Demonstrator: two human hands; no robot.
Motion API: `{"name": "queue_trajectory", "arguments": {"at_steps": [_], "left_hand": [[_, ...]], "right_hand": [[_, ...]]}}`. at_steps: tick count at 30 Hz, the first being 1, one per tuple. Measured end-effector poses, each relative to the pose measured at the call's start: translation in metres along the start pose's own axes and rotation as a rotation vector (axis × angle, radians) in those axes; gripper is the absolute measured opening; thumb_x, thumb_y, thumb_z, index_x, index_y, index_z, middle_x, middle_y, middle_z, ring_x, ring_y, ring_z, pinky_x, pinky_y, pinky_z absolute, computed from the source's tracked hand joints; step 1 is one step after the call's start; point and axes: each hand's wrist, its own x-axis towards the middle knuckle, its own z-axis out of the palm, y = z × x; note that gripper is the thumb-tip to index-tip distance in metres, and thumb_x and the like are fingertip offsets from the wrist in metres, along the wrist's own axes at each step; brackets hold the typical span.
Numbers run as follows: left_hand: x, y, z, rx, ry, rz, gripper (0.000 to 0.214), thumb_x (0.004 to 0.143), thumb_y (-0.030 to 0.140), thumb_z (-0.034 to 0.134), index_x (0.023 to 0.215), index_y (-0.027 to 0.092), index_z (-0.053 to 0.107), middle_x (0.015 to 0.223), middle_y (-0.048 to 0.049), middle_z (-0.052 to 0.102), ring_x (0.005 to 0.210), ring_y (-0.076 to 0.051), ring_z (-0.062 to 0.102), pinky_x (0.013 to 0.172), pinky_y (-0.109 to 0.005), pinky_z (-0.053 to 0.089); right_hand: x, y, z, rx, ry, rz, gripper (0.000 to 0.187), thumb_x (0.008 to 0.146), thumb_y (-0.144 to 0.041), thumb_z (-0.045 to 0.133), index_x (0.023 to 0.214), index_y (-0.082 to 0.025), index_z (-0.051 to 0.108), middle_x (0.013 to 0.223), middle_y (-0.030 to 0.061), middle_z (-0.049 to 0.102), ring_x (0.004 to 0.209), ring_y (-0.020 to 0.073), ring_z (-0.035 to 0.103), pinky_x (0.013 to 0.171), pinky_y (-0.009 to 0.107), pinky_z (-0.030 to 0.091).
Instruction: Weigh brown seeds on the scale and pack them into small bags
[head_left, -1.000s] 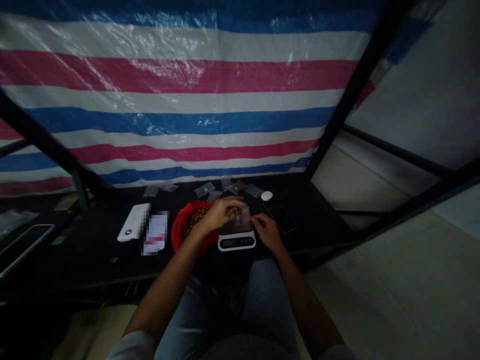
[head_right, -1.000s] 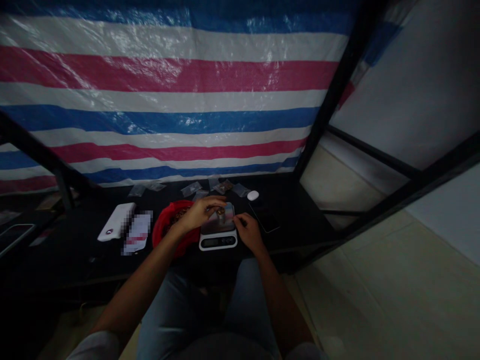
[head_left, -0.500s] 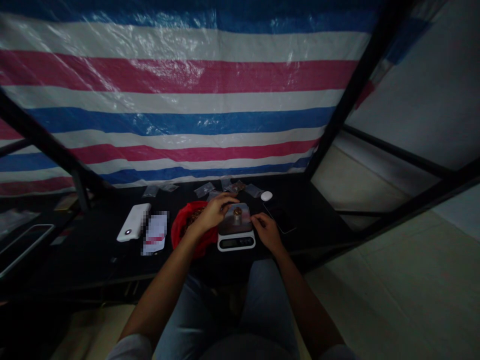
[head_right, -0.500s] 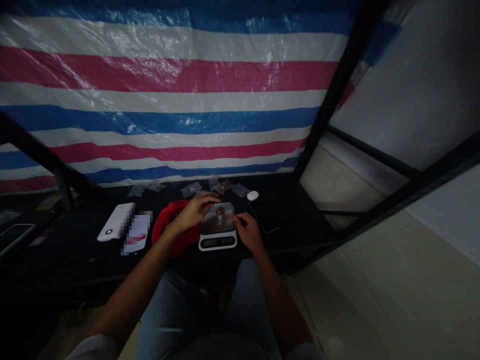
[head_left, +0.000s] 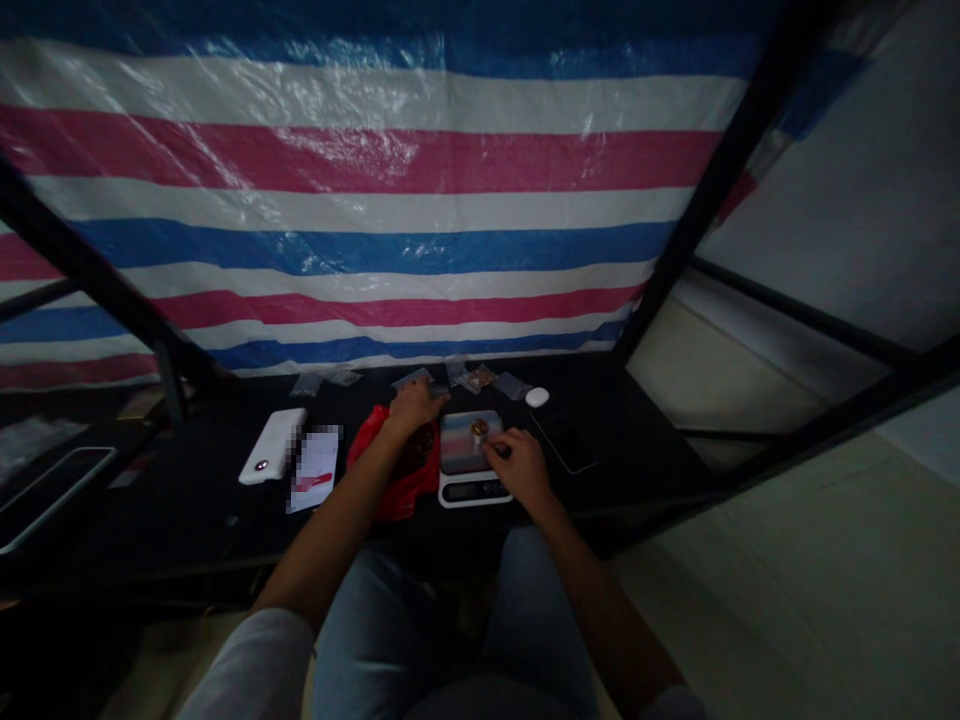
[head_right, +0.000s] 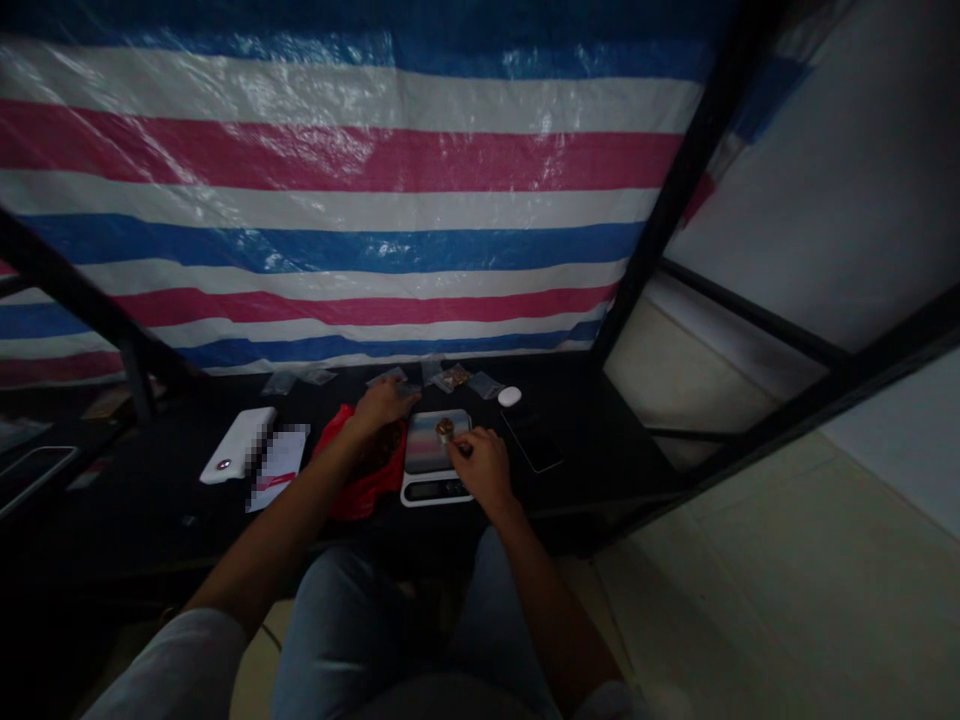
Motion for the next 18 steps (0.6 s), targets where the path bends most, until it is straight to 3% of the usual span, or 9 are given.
{"name": "queue_trajectory", "arguments": {"at_steps": [4, 11, 18], "left_hand": [[0.007, 0.006, 0.011, 0.065, -0.011, -0.074, 0.075, 0.077, 0.058, 0.074, 0.129, 0.008, 0.059, 0.136, -0.0312, 0.058, 0.131, -0.048, 0.053, 0.103, -0.055, 0.046], [0.016, 0.003, 0.021, -0.07, 0.047, -0.006, 0.047, 0.086, 0.04, 0.067, 0.123, 0.011, 0.061, 0.126, -0.0237, 0.067, 0.123, -0.037, 0.062, 0.102, -0.047, 0.049], [0.005, -0.005, 0.007, -0.353, 0.271, 0.105, 0.059, 0.089, 0.036, 0.065, 0.139, 0.01, 0.049, 0.134, -0.0202, 0.061, 0.123, -0.028, 0.061, 0.106, -0.041, 0.048]], "right_hand": [[-0.005, 0.001, -0.003, -0.011, 0.003, 0.0, 0.008, 0.086, -0.022, 0.074, 0.078, -0.022, 0.076, 0.079, 0.0034, 0.069, 0.077, 0.0198, 0.062, 0.08, 0.034, 0.044], [0.007, -0.001, -0.009, 0.238, 0.124, -0.146, 0.011, 0.092, -0.022, 0.067, 0.093, -0.022, 0.078, 0.084, 0.0043, 0.069, 0.085, 0.0205, 0.063, 0.08, 0.034, 0.048], [0.02, -0.001, -0.009, 0.238, 0.036, -0.262, 0.02, 0.097, -0.028, 0.061, 0.106, -0.027, 0.08, 0.089, 0.0057, 0.071, 0.088, 0.0219, 0.063, 0.083, 0.038, 0.05]]}}
